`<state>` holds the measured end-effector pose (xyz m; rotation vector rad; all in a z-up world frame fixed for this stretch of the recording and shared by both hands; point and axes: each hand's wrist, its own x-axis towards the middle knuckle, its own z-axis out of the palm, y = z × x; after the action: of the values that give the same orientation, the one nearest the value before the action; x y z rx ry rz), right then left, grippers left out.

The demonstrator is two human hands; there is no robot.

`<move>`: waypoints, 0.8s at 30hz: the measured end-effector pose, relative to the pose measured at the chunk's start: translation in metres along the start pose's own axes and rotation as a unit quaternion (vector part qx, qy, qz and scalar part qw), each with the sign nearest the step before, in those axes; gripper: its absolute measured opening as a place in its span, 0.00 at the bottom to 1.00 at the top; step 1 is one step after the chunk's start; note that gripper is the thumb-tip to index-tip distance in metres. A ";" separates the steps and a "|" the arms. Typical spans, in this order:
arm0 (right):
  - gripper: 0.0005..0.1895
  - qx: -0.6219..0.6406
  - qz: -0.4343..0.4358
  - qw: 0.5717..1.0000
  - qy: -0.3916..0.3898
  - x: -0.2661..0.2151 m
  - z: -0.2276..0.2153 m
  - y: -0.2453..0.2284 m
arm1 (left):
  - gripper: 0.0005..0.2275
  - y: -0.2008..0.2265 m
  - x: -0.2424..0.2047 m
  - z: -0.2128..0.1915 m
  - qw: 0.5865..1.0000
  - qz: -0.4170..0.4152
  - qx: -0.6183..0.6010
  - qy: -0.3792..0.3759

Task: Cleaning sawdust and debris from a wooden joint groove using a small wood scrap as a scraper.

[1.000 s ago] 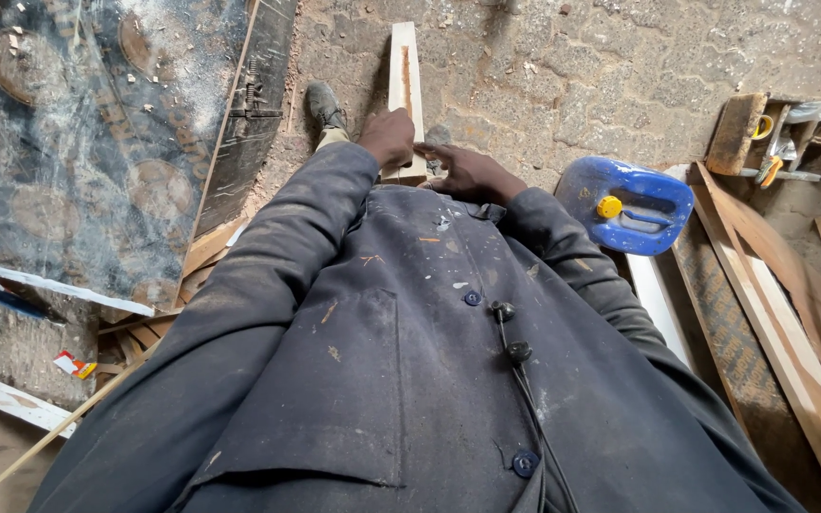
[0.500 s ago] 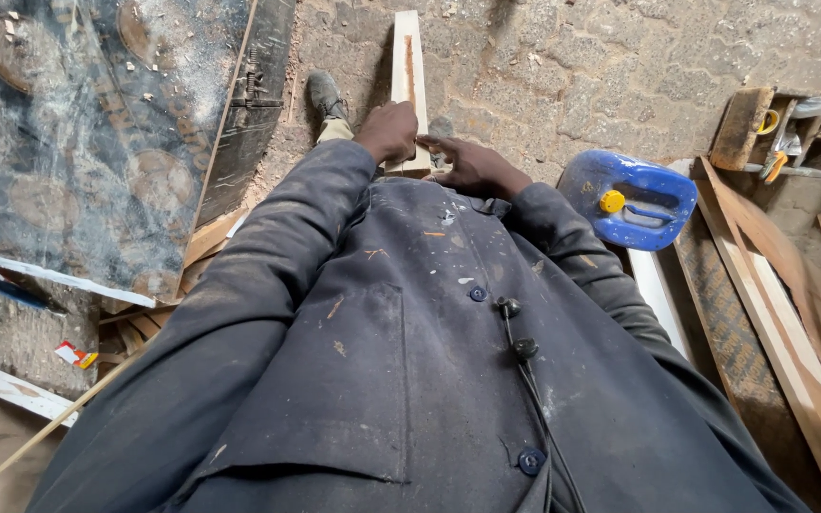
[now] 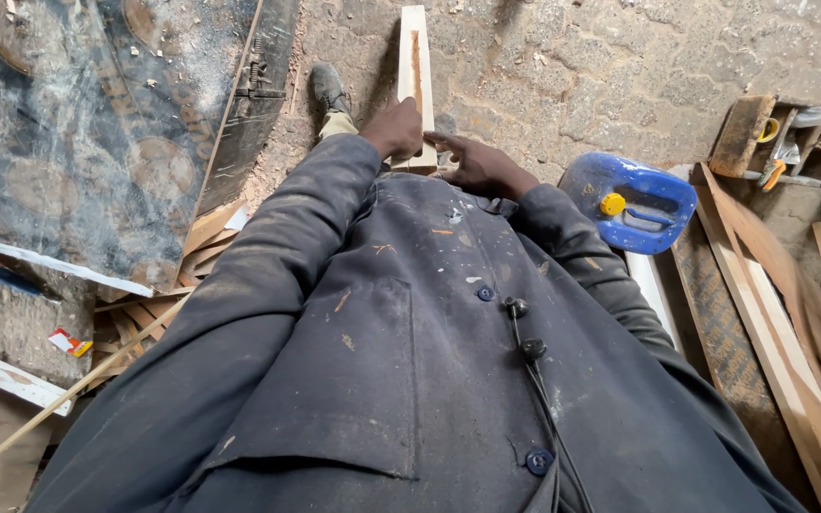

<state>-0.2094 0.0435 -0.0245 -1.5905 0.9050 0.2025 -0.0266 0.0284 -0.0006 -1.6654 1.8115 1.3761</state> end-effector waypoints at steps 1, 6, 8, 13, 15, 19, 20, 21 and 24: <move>0.36 0.000 0.000 1.000 -0.001 0.000 0.001 0.000 | 0.14 -0.004 0.009 0.007 1.000 -0.001 0.000 0.000; 0.37 -0.042 -0.035 0.998 -0.025 0.001 0.002 0.008 | 0.15 0.033 -0.040 -0.037 0.975 -0.112 -0.193 0.024; 0.38 -0.040 -0.044 0.998 -0.028 0.001 0.002 0.010 | 0.15 0.031 -0.042 -0.044 0.970 -0.119 -0.206 0.050; 0.38 -0.050 -0.038 0.998 -0.032 0.000 0.002 0.007 | 0.13 -0.002 0.000 -0.025 0.960 -0.112 -0.160 0.199; 0.38 -0.041 -0.030 0.998 -0.033 0.001 0.000 0.008 | 0.14 -0.003 0.004 -0.026 0.962 -0.129 -0.107 0.215; 0.39 -0.034 -0.022 0.998 -0.040 0.003 0.000 0.007 | 0.14 0.020 -0.018 -0.032 0.978 -0.139 -0.136 0.074; 0.39 -0.049 -0.011 0.998 -0.040 0.002 0.000 0.004 | 0.06 0.022 -0.019 -0.029 0.990 -0.107 -0.088 0.020; 0.40 -0.064 0.000 0.997 -0.040 0.002 0.000 0.001 | 0.06 0.023 -0.019 -0.026 0.996 -0.074 -0.039 -0.035; 0.39 -0.065 0.018 0.997 -0.026 -0.007 -0.006 -0.017 | 0.03 0.029 -0.012 -0.020 0.997 -0.063 0.034 -0.021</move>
<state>-0.2056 0.0406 -0.0055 -1.6827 0.8952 0.3328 -0.0426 0.0155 0.0309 -1.6719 1.6800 1.2721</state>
